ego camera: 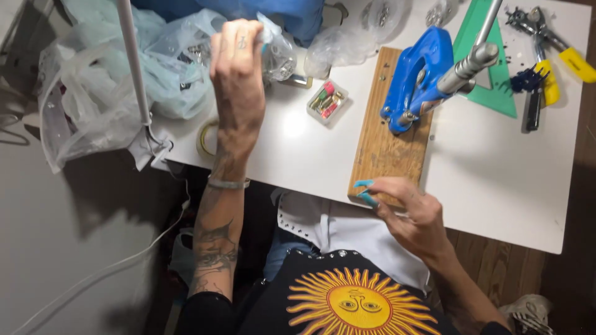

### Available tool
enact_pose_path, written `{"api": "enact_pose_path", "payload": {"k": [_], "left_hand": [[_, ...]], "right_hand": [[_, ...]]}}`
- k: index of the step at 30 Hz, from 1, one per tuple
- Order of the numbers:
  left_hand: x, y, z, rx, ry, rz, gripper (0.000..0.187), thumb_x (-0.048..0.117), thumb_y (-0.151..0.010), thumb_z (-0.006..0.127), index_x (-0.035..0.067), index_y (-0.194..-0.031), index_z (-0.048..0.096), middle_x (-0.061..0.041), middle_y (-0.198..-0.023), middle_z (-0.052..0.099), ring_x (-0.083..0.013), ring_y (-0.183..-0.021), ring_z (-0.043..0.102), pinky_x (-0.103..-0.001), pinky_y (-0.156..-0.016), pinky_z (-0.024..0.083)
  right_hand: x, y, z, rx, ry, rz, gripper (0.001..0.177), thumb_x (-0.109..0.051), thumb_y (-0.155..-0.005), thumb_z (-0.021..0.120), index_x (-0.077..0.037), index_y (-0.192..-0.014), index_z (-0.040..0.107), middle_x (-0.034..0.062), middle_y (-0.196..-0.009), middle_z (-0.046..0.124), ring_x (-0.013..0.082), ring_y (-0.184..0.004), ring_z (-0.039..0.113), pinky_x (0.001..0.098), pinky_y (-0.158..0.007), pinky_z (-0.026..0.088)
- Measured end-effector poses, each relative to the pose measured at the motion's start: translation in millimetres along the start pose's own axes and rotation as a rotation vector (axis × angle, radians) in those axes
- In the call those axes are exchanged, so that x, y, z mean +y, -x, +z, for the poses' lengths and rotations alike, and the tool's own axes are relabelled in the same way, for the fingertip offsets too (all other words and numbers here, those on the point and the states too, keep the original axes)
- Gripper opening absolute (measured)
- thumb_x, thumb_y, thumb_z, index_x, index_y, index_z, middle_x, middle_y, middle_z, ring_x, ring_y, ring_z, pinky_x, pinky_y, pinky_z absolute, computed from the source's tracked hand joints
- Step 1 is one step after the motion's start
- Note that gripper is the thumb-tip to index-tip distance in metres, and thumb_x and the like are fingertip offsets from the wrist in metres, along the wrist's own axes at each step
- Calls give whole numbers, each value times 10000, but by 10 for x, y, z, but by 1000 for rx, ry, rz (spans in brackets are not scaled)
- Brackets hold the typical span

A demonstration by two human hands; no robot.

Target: Attaching metal hardware to a white leather garment using a manual press

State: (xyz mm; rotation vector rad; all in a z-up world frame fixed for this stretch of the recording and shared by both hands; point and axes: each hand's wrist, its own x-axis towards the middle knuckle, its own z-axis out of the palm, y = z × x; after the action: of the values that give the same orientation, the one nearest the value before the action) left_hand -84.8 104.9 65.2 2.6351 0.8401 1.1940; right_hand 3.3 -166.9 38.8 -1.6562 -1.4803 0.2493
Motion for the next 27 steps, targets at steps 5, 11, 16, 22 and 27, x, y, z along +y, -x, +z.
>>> {"api": "enact_pose_path", "payload": {"k": [5, 11, 16, 22, 27], "left_hand": [[555, 285, -574, 90, 260, 106, 246, -33, -908, 570, 31, -1118, 457, -135, -1064, 528, -309, -975, 520, -396, -834, 489], [1431, 520, -460, -113, 529, 400, 228, 18, -925, 376, -85, -1072, 515, -229, -1093, 502, -374, -948, 545, -441, -881, 472], [2010, 662, 393, -115, 703, 538, 226, -27, -896, 429, -51, -1111, 491, -230, -1068, 497, -393, -940, 531, -465, -856, 467], [2286, 546, 947, -417, 965, 200, 370, -64, -778, 592, 32, -1121, 493, -179, -990, 524, -421, -880, 554, -473, -772, 483], [2307, 529, 1038, -481, 898, 237, 377, -49, -771, 598, 79, -1113, 503, -129, -958, 537, -345, -784, 613, -462, -679, 507]], "right_hand": [[-139, 94, -165, 223, 61, 57, 186, -184, -847, 523, -36, -955, 557, 124, -938, 617, 226, -870, 632, 281, -789, 514], [-48, 250, -467, 195, -72, 415, 463, -220, -755, 604, 35, -1124, 489, 136, -1236, 338, 233, -1250, 297, 325, -927, 467], [405, 503, -633, 404, -294, 482, 488, -33, -804, 575, -38, -1223, 326, 153, -1142, 415, 251, -1056, 456, 389, -814, 417], [575, 541, -1098, 302, 105, 495, 532, -73, -797, 616, 33, -1230, 326, 363, -1084, 445, 550, -1047, 371, 634, -802, 331], [729, 540, -1276, 409, 276, 355, 584, -129, -804, 694, -20, -1267, 355, 214, -1210, 428, 414, -1160, 383, 535, -911, 375]]}}
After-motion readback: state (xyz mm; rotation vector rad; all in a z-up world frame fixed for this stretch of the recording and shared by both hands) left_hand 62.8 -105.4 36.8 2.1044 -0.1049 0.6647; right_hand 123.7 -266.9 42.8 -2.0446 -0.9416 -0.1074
